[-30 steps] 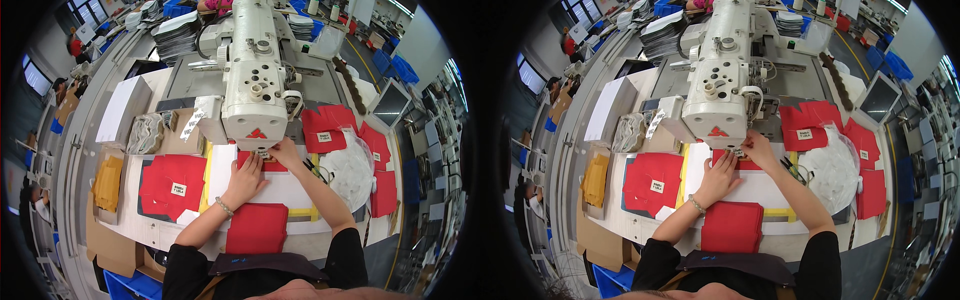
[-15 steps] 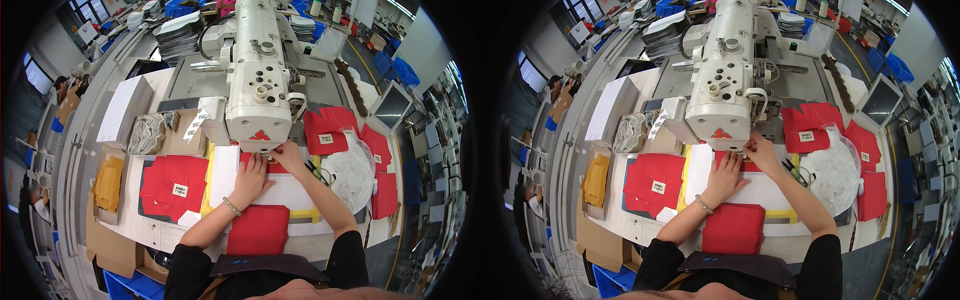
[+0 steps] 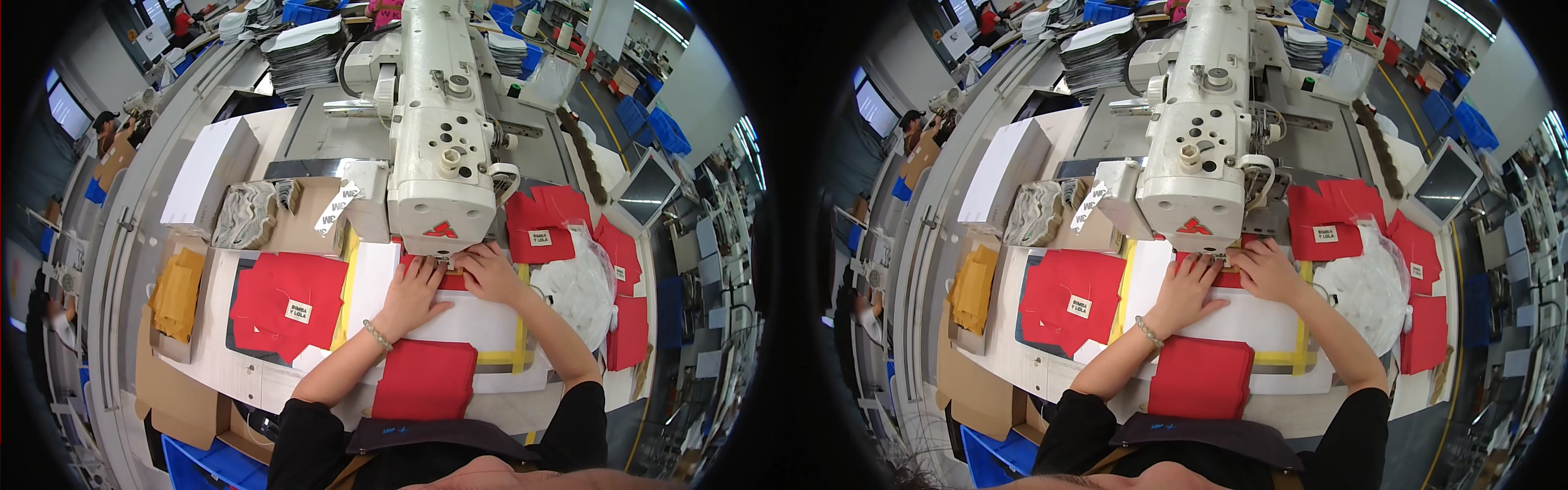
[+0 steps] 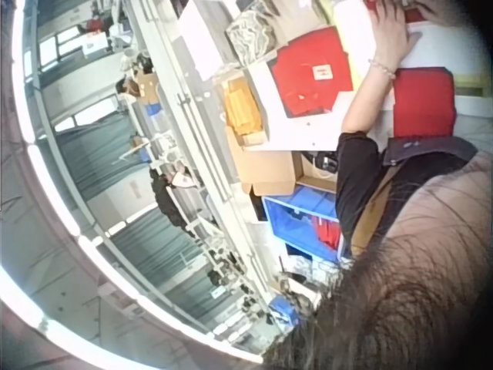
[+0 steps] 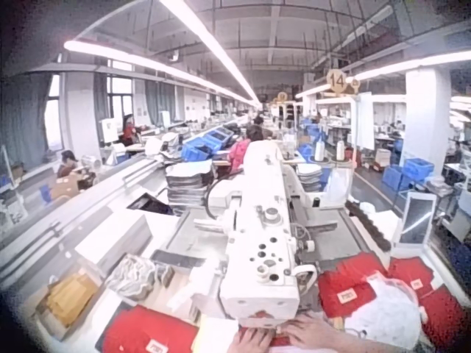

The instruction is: The person aligns labels onto fabric pieces, feeds them into a sewing machine to stitch the labels in place, trims excess thread with snips, and stacks the finished pieces.

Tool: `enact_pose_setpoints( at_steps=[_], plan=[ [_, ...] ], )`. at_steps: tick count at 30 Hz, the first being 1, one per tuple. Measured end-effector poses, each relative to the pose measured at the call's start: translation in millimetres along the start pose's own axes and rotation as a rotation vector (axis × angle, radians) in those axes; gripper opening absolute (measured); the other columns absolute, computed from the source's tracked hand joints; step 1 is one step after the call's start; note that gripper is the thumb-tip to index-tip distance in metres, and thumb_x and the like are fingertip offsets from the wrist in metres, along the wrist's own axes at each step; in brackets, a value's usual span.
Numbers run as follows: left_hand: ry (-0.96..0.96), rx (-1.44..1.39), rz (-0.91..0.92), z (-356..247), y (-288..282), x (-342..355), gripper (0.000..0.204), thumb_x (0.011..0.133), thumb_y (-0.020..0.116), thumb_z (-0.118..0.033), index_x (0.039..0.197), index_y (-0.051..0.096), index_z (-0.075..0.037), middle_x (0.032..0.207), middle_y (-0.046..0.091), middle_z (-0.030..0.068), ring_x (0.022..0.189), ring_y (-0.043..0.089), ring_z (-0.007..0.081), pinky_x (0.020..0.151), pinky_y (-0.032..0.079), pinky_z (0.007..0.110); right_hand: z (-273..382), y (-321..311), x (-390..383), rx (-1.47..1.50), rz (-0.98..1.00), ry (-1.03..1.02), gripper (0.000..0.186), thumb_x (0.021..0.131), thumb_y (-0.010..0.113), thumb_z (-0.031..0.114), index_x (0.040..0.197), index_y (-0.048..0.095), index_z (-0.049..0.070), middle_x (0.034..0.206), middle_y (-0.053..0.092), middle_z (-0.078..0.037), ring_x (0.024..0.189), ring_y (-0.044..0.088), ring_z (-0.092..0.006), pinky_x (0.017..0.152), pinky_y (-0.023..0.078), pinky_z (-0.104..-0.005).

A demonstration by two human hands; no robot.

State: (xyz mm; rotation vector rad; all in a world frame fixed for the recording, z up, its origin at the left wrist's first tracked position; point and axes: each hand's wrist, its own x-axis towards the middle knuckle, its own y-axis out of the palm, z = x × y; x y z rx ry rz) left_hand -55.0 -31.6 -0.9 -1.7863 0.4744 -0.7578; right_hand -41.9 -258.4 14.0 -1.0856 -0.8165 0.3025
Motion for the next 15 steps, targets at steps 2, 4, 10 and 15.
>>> enact_pose_setpoints(
  at_steps=[2, 4, 10, 15],
  plan=[
    [-0.004, -0.001, -0.010, -1.8, 1.1, 0.0, 0.074, 0.083, 0.062, -0.054, 0.136, 0.048, -0.004, 0.138, 0.048, 0.0152, 0.129, 0.041, 0.0319, 0.104, 0.032, 0.044, -1.7, 1.1, -2.6, -0.010, 0.003, 0.002, 0.027, 0.077, 0.064, 0.009, 0.104, 0.059, 0.009, 0.106, 0.067, -0.002, 0.096, 0.057, -0.0215, 0.085, 0.040, -0.0379],
    [-0.010, -0.003, -0.019, -3.2, 1.7, 0.8, 0.074, 0.083, 0.062, -0.053, 0.136, 0.048, -0.004, 0.138, 0.048, 0.0152, 0.130, 0.041, 0.0321, 0.104, 0.032, 0.044, -1.5, 1.8, -3.1, -0.018, 0.008, 0.002, 0.028, 0.077, 0.064, 0.009, 0.104, 0.058, 0.008, 0.107, 0.066, -0.002, 0.097, 0.057, -0.0214, 0.085, 0.040, -0.0379],
    [-0.028, 0.028, -0.014, -8.7, 3.6, 4.4, 0.080, 0.079, 0.063, -0.057, 0.136, 0.047, -0.003, 0.134, 0.049, 0.0154, 0.128, 0.040, 0.0332, 0.102, 0.032, 0.042, 3.0, 2.9, -0.5, -0.085, 0.016, -0.016, 0.027, 0.077, 0.064, 0.011, 0.103, 0.058, 0.008, 0.110, 0.065, -0.002, 0.099, 0.056, -0.0209, 0.085, 0.040, -0.0378],
    [-0.081, 0.021, -0.015, -12.1, 6.5, 7.9, 0.079, 0.079, 0.062, -0.059, 0.135, 0.049, -0.004, 0.130, 0.049, 0.0152, 0.124, 0.042, 0.0333, 0.102, 0.031, 0.044, 4.6, 6.2, -6.1, -0.141, 0.037, 0.007, 0.035, 0.077, 0.066, 0.014, 0.111, 0.060, 0.012, 0.116, 0.063, -0.004, 0.105, 0.054, -0.0205, 0.087, 0.039, -0.0409]
  ],
)
